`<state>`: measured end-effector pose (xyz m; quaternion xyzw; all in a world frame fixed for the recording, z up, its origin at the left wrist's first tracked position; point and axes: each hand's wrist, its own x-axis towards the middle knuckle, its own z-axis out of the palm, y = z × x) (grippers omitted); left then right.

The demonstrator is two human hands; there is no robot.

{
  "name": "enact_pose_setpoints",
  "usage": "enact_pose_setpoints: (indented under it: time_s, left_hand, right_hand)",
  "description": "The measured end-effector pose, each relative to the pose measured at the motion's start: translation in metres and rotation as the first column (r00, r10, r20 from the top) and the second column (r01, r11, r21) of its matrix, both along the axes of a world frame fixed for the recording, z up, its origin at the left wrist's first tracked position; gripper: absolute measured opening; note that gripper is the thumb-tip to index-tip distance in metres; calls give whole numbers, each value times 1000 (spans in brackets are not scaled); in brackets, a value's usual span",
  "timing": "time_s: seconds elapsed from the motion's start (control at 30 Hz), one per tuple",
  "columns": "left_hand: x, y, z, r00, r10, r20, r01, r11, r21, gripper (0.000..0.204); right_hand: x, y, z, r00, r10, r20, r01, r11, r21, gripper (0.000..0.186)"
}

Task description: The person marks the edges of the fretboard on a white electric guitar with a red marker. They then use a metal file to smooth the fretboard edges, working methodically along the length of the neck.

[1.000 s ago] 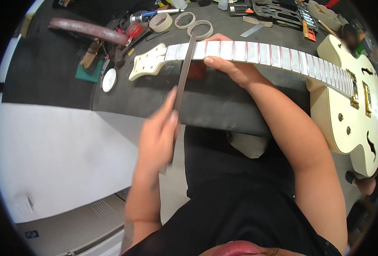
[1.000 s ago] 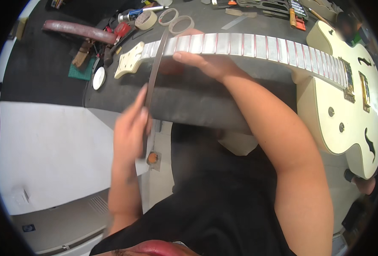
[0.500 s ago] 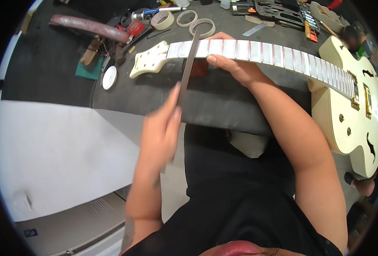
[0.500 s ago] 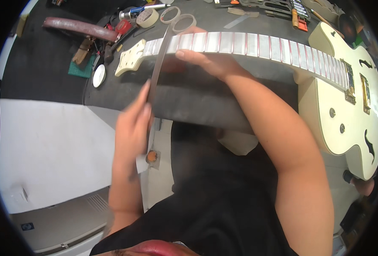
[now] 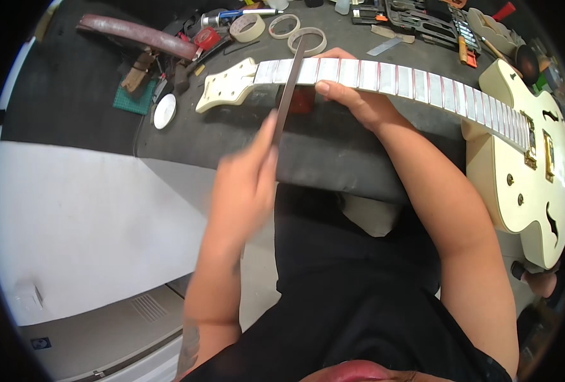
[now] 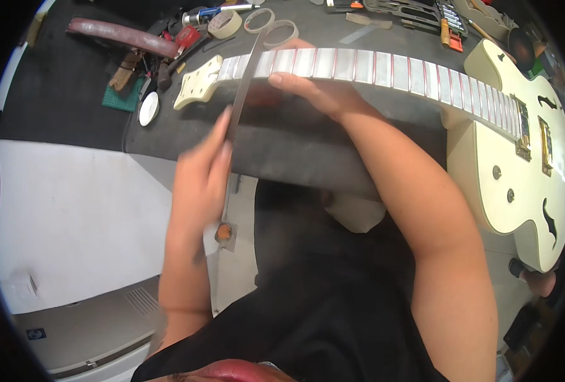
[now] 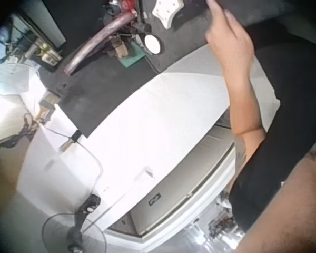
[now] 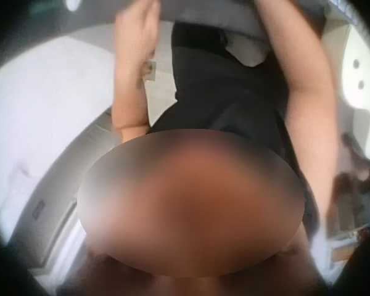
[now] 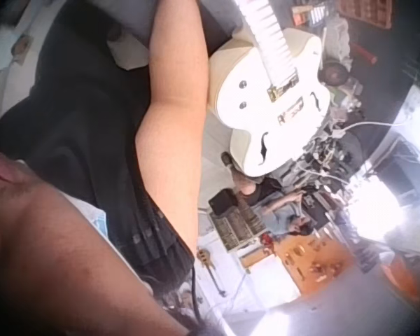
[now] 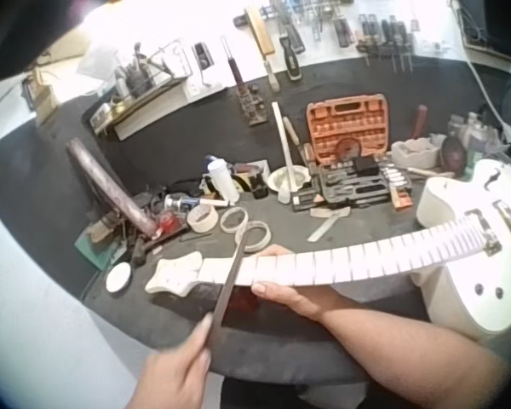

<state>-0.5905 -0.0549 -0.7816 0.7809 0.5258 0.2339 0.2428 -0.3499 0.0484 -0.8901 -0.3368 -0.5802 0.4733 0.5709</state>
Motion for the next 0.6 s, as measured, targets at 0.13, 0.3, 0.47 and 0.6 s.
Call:
enact_pose_setpoints:
  time_s: [0.13, 0.3, 0.47, 0.6]
  left_hand:
    - [-36, -66, -17, 1000, -14, -22, 16, 995, 101, 58]
    - [19, 42, 10, 993, 12, -117, 1, 994, 113, 45]
    - [20, 38, 7, 997, 37, -71, -35, 999, 30, 47]
    - [-33, -49, -5, 997, -14, -76, 18, 998, 52, 57]
  right_hand:
    - [-3, 1, -2, 1000, -15, 10, 15, 1000, 8, 43]
    - [-3, 6, -1, 999, 17, 27, -16, 1000, -21, 48]
    - [0, 3, -3, 998, 59, -2, -59, 997, -52, 46]
    - [-2, 2, -2, 1000, -26, -13, 26, 1000, 3, 45]
